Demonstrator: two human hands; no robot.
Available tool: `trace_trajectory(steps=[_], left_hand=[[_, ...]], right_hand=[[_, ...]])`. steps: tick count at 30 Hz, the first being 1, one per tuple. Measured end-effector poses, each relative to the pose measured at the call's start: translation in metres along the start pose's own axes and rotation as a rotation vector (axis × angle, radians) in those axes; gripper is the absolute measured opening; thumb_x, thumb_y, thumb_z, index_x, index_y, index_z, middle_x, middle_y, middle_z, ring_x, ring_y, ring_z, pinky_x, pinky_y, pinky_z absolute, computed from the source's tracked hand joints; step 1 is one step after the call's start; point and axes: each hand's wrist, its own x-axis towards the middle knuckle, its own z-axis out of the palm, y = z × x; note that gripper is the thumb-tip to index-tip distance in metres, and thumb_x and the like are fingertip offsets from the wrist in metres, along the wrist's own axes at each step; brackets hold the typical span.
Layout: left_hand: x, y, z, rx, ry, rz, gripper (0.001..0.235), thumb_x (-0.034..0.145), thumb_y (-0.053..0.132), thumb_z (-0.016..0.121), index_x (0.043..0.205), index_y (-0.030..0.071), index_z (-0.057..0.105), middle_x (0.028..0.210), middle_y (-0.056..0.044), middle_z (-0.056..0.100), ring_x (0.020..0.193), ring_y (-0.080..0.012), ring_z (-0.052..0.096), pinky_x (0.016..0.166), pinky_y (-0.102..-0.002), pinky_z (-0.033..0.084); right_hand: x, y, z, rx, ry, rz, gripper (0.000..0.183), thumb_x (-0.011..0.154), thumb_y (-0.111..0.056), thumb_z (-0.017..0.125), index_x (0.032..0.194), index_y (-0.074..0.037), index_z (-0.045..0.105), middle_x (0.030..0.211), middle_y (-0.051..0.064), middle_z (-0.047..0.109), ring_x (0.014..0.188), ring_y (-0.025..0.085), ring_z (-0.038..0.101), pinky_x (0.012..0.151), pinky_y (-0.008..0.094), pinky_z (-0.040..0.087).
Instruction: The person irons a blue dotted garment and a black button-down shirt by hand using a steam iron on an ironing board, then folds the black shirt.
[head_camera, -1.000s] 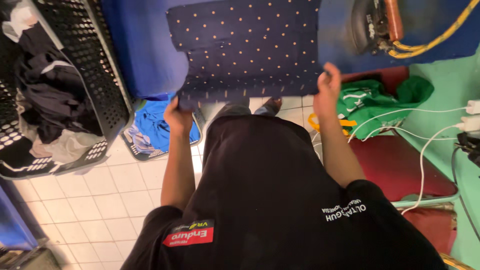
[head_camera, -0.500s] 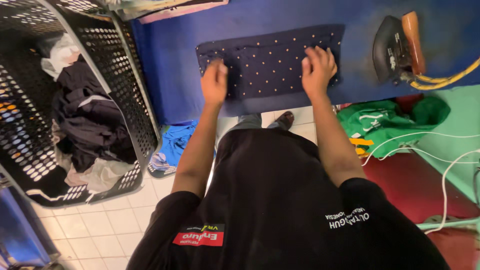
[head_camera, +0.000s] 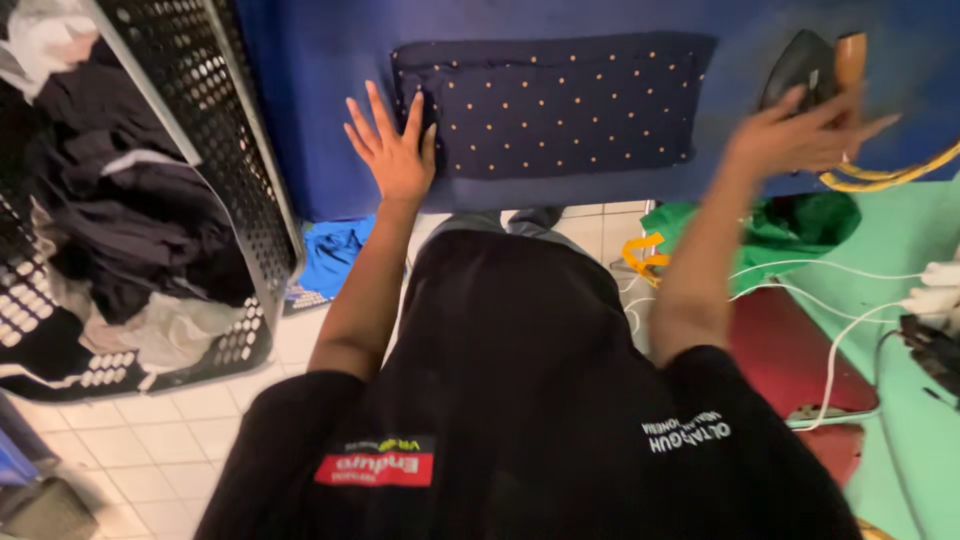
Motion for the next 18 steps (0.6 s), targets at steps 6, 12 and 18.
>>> trace_trajectory(steps=[6, 12, 18], left_hand=[[-0.021, -0.048, 0.022, -0.156, -0.133, -0.245, 0.061, 0.111, 0.048, 0.053, 0.162, 0.015, 0.046, 0.171, -0.016, 0.019, 0.155, -0.0513, 0.006, 0.124, -0.066, 0.010], [-0.038, -0.063, 0.048, -0.339, -0.076, -0.419, 0.048, 0.115, 0.034, 0.050, 0.157, 0.013, 0.052, 0.173, -0.010, 0.028, 0.163, -0.0457, 0.010, 0.129, -0.066, 0.005], [-0.023, -0.010, 0.036, -0.286, 0.330, -0.186, 0.022, 0.102, 0.022, 0.059, 0.123, 0.020, 0.054, 0.169, -0.018, 0.020, 0.161, -0.0440, 0.008, 0.129, -0.065, 0.006]], right_hand=[[0.083, 0.102, 0.025, 1.045, -0.967, 0.082, 0.066, 0.086, 0.001, 0.073, 0.151, -0.006, 0.065, 0.114, 0.015, 0.074, 0.090, 0.030, 0.069, 0.076, 0.046, 0.054], [0.082, 0.047, -0.058, 0.798, -0.972, -0.232, 0.026, 0.093, 0.001, 0.071, 0.118, 0.001, 0.077, 0.082, 0.013, 0.066, 0.073, 0.022, 0.059, 0.065, 0.040, 0.049], [0.004, -0.080, -0.179, 0.958, -1.330, -0.465, 0.050, 0.082, -0.014, 0.083, 0.130, -0.015, 0.071, 0.093, 0.016, 0.076, 0.080, 0.032, 0.070, 0.073, 0.041, 0.056]])
